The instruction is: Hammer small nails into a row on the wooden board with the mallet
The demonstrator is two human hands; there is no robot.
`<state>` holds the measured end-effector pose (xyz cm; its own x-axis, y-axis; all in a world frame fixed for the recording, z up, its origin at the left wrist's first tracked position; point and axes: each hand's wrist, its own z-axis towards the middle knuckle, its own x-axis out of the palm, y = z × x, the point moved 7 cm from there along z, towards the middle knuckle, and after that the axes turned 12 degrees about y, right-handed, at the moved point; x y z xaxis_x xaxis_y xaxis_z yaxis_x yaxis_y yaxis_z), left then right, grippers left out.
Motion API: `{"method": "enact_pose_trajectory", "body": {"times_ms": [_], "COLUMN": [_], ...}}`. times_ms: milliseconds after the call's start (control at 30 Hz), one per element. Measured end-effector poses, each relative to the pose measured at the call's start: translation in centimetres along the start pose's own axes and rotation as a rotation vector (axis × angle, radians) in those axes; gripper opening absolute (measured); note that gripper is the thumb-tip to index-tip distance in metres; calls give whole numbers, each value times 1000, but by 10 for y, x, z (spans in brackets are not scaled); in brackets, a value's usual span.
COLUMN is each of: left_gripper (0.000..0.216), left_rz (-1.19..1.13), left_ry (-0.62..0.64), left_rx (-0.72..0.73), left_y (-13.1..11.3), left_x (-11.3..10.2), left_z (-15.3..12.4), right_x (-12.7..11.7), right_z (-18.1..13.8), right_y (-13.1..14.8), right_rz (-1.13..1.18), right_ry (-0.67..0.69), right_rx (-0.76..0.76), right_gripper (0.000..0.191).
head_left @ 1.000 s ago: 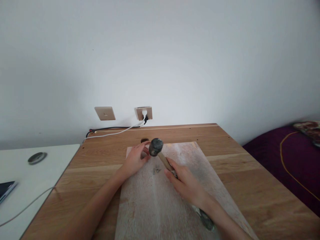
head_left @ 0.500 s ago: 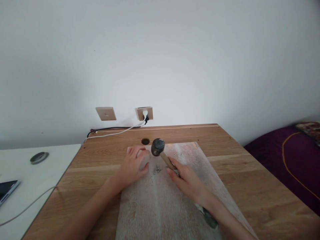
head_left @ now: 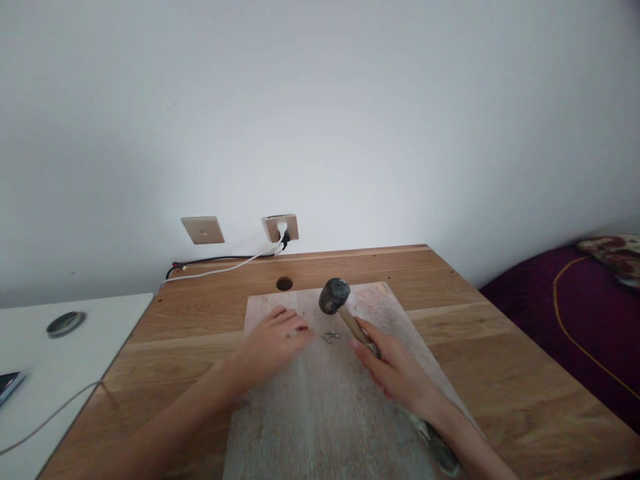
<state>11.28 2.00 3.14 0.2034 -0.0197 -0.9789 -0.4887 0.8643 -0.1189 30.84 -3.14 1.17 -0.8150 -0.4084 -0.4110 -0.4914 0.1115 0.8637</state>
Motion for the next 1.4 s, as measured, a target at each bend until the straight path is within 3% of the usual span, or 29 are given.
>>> {"method": "enact_pose_trajectory", "body": {"times_ms": [100, 267, 900, 967, 1100, 1400], "left_gripper": [17, 19, 16, 24, 64, 60], "left_rz": [-186, -287, -500, -527, -565, -528], "left_ry": [-105, -109, -134, -141, -168, -177], "left_rx": [-244, -327, -353, -373, -418, -442], "left_y": [36, 56, 59, 60, 64, 64], "left_x": [3, 18, 25, 26, 29, 28], "left_z": [13, 26, 21, 20, 17, 16], "right_x": [-1, 1, 12, 13, 16, 22], "right_z": [-1, 0, 9, 10, 15, 19], "right_y": [0, -3, 18, 21, 29, 27], "right_rz": [22, 49, -8, -34, -124, -242], "right_ry": [-5, -7, 26, 10, 9, 26], "right_rx": [18, 18, -28, -46, -114, -153], "right_gripper": [55, 54, 42, 41, 42, 41]}}
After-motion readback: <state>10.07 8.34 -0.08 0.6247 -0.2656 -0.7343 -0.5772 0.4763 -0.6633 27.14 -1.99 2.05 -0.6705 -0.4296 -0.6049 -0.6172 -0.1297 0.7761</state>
